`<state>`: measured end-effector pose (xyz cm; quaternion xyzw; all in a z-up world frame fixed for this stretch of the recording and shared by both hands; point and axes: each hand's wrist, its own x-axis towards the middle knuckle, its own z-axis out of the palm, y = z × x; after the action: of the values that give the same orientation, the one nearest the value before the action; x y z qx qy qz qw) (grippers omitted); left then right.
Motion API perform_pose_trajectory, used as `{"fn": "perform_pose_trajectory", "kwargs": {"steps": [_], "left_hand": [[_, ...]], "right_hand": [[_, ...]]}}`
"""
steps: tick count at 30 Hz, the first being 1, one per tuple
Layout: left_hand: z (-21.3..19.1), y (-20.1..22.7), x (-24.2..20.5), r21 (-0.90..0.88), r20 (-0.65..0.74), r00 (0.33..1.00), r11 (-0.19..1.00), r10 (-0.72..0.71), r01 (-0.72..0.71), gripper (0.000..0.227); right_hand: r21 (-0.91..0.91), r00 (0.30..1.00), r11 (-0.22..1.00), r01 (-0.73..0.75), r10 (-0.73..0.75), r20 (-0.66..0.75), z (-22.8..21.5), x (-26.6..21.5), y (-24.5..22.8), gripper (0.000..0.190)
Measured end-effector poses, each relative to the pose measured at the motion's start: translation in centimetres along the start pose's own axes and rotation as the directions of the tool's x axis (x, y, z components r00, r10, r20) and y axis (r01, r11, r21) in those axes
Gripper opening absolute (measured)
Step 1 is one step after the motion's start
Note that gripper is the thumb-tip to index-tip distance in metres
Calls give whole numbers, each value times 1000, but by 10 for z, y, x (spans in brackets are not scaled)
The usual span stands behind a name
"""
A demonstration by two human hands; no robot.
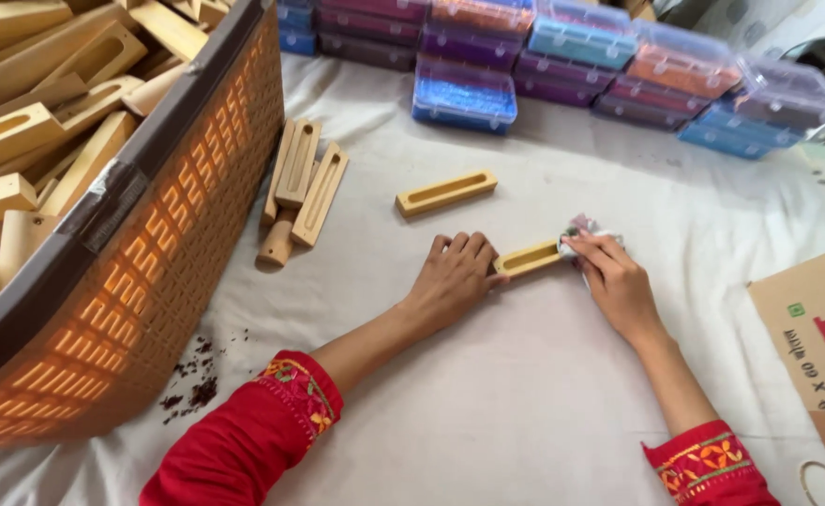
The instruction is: Cleaning and wiping wooden components at a workshop table.
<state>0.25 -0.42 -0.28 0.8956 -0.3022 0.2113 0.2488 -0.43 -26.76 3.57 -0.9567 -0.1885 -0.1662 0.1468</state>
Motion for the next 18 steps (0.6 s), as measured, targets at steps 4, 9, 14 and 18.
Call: {"fn": "perform_pose_trajectory", "kwargs": {"steps": [4,9,14,18], "left_hand": [[-1,1,1,-7,34,999,1000,9,-9,43],[-2,-2,-1,1,0,1000,1000,27,-27,45],[3,-2,-2,1,-23,999,1000,30,-30,39],[1,-2,-1,-98,-12,1000,995,5,-6,32]], "right_hand": [[-52,981,987,155,-160,-111,9,-7,-23,35],[45,939,942,334,-328,-104,11,-6,-47,30],[93,975,996,-10,31,-220,-1,-4,-12,23],[105,921,994,23,19,-389,5,-9,-42,24]]}}
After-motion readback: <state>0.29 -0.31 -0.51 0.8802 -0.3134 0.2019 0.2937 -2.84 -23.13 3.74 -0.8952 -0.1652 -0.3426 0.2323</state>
